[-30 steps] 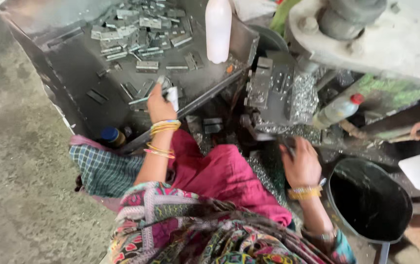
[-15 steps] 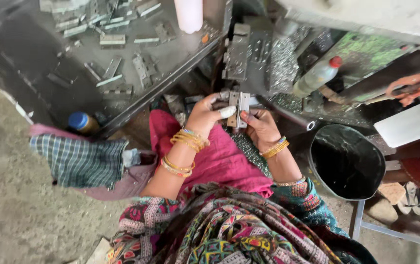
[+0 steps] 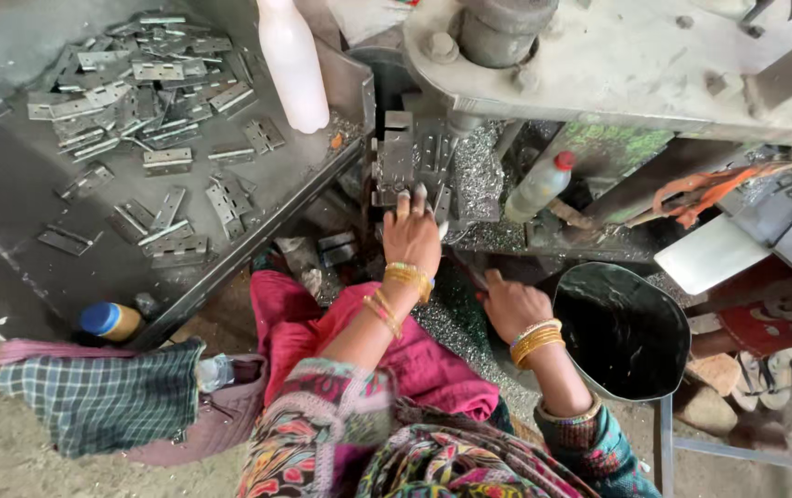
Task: The person operates a manual press machine to shape small metal pieces. They pick up a metal piece, place it under the press, pull the lever to activate the press, and then remove the shaped piece, repeating this process continuously.
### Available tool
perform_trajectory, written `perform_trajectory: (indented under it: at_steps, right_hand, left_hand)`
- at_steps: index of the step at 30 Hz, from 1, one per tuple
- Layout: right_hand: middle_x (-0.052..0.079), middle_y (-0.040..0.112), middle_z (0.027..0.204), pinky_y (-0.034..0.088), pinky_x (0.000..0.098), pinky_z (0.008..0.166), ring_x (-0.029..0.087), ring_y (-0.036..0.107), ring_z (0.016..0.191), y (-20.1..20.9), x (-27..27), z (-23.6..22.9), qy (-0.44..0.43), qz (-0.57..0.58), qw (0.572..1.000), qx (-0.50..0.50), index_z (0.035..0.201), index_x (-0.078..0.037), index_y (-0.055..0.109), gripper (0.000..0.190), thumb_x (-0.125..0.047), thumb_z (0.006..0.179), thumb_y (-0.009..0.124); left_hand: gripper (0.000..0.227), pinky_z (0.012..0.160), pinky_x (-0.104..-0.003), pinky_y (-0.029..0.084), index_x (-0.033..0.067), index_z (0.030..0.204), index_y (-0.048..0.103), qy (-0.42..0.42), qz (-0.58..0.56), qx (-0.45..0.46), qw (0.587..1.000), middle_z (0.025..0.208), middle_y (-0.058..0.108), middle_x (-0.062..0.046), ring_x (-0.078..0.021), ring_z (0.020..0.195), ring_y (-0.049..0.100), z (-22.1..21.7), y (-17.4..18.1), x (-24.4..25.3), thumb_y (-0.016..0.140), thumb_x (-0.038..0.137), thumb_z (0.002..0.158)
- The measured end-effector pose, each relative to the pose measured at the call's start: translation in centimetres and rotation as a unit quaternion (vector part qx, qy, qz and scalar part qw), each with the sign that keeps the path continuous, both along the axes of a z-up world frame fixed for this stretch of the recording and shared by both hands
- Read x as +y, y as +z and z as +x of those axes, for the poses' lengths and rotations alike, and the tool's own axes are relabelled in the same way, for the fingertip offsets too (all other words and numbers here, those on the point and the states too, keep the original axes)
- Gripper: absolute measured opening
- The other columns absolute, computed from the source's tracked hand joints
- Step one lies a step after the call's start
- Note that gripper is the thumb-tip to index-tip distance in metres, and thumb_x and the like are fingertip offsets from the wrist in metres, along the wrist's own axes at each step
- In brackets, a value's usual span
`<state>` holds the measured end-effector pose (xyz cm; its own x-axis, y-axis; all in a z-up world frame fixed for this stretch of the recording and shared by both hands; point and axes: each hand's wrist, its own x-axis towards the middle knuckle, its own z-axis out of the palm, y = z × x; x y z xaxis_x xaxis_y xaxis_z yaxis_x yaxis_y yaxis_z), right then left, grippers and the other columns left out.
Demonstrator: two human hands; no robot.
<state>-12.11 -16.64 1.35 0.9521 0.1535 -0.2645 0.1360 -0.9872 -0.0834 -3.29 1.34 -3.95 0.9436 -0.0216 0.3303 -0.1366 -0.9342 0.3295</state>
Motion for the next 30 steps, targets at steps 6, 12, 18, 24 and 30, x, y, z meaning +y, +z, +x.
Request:
perform_trajectory:
  at_steps: [6,12,18,24,30]
  right_hand:
    - [0.024,0.074,0.091,0.054,0.0566,0.081,0.045,0.071,0.091,-5.4,-2.4,1.7,-0.008,0.067,0.997,0.036,0.123,-0.008,0.054,0.041,-0.036,0.094,0.059]
    - [0.024,0.073,0.088,0.055,0.0554,0.075,0.045,0.070,0.086,-14.1,-2.8,-2.0,-0.078,0.168,0.983,-0.014,0.105,-0.007,0.064,0.035,-0.039,0.091,0.065]
    - [0.025,0.071,0.089,0.052,0.0588,0.072,0.048,0.068,0.085,-16.8,-4.7,-1.5,-0.064,0.189,0.979,-0.036,0.103,-0.008,0.065,0.034,-0.039,0.090,0.064]
    - [0.026,0.071,0.091,0.052,0.0567,0.078,0.046,0.068,0.090,-15.9,-3.5,-1.5,-0.126,0.182,0.975,0.010,0.097,-0.006,0.069,0.042,-0.047,0.092,0.066]
    - [0.027,0.071,0.091,0.053,0.0543,0.077,0.045,0.069,0.092,-16.7,-4.1,-1.6,-0.109,0.226,0.968,0.024,0.102,-0.009,0.072,0.030,-0.034,0.089,0.065]
  left_hand:
    - [0.041,0.117,-0.054,0.022,0.0032,0.113,0.077,0.026,0.171,0.033,0.984,0.146,0.058,-0.013,-0.0325,0.147,0.035,1.4,3.0,-0.4,0.053,0.034,0.099]
    - [0.032,0.122,-0.055,0.018,0.0067,0.111,0.078,0.029,0.189,0.069,0.979,0.141,0.063,-0.014,-0.0333,0.147,0.039,2.8,2.9,-1.0,0.051,0.018,0.099]
    - [0.035,0.121,-0.058,0.018,0.0034,0.113,0.077,0.027,0.180,0.017,0.983,0.135,0.066,-0.014,-0.0341,0.144,0.041,2.0,2.2,-0.9,0.050,0.018,0.097]
    - [0.036,0.119,-0.055,0.018,0.0044,0.110,0.078,0.040,0.226,-0.020,0.973,0.139,0.065,-0.014,-0.0327,0.143,0.043,1.5,2.2,-0.9,0.050,0.020,0.094]
    - [0.036,0.120,-0.057,0.018,0.0042,0.115,0.076,0.011,0.210,0.057,0.976,0.137,0.065,-0.015,-0.0341,0.144,0.041,2.2,2.2,-0.7,0.049,0.019,0.097]
